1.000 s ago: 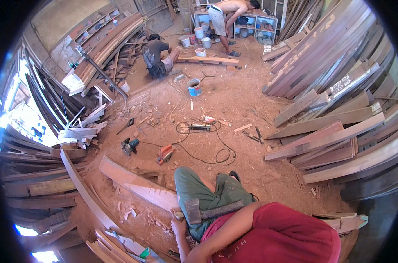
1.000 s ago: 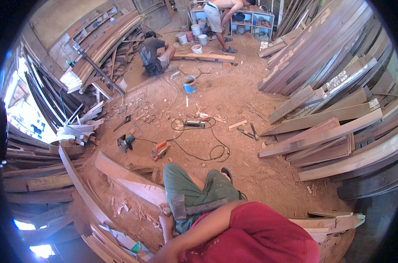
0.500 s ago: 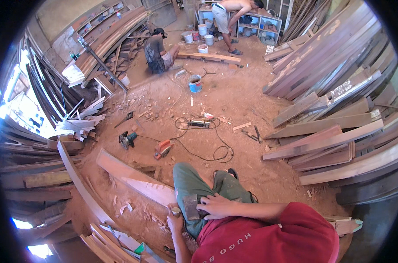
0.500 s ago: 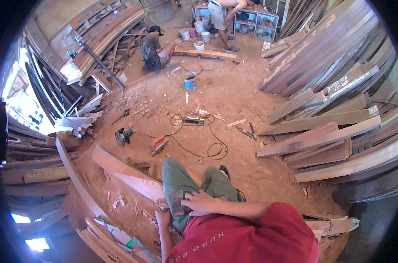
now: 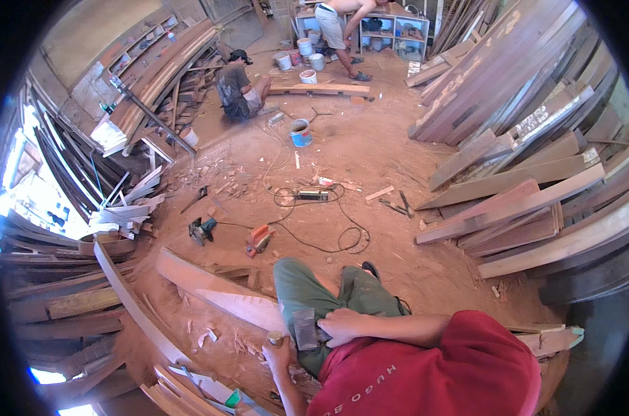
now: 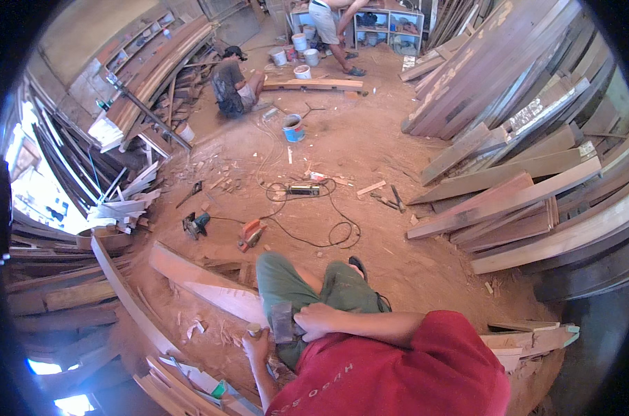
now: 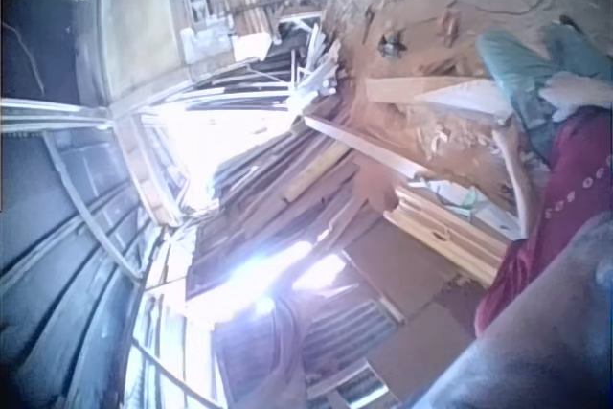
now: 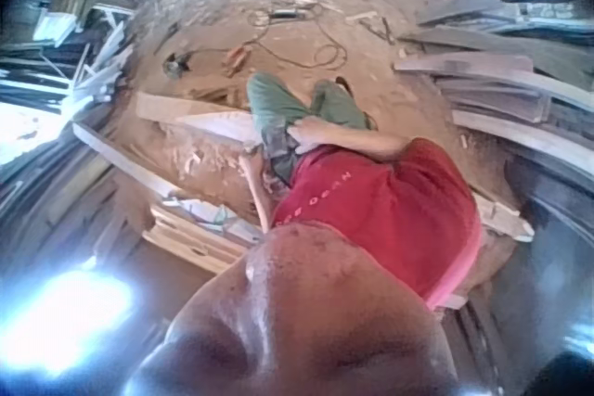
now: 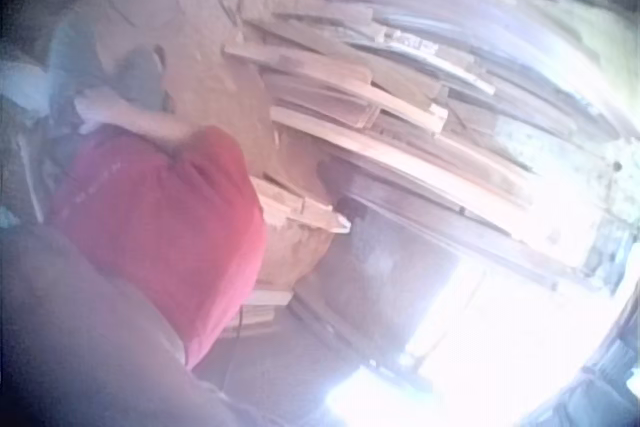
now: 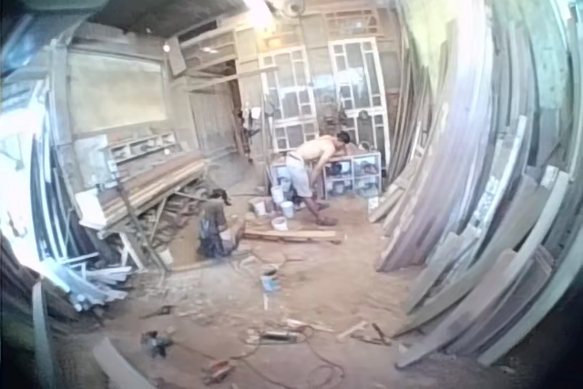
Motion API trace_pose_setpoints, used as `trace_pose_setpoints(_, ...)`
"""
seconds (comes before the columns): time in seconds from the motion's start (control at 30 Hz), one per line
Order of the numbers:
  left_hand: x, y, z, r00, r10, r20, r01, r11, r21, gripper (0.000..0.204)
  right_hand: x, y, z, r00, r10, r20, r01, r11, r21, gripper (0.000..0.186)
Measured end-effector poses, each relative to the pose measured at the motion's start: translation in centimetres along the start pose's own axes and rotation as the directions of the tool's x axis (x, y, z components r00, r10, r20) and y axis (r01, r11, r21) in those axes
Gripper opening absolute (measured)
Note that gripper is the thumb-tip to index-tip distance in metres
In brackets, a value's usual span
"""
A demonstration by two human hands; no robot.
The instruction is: The person holds a small cylindrical object in their left hand and repeatedly strikes it with a small axe held in their right hand. They perform this action while sitting on the floor of a workshop, seemingly to sharpen or shape the object.
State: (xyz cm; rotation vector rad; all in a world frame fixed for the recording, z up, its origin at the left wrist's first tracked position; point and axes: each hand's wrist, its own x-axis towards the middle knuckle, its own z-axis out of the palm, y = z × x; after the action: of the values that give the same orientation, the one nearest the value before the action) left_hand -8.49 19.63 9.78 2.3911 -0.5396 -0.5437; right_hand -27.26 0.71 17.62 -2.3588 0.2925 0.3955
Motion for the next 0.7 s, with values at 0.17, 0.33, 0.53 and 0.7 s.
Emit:
trace_pose_setpoints(0.17,-2.2,2.8,-1.0,1.0,-0.027,0.005,0.027,0.995,-0.091,0.035,0.8,1.4,-0.5,0.997,-0.038,0.067,0.036,0.999,0.035,0.054)
trace_pose_setpoints(0.33,-2.2,1.9,-2.2,0.992,0.016,-0.122,-0.041,0.978,-0.203,0.032,1.5,2.3,-1.3,0.978,-0.154,0.138,0.116,0.962,0.248,0.059)
trace_pose_setpoints(0.53,0.2,3.1,-6.8,0.962,-0.161,-0.22,0.056,0.907,-0.417,0.045,0.2,1.9,-2.9,0.915,-0.144,0.378,-0.25,0.532,0.809,0.049)
trace_pose_setpoints(0.7,2.4,7.2,-11.3,0.913,-0.056,-0.405,-0.219,0.769,-0.6,0.022,1.0,0.0,-2.7,0.901,-0.156,0.406,-0.353,0.284,0.892,0.053)
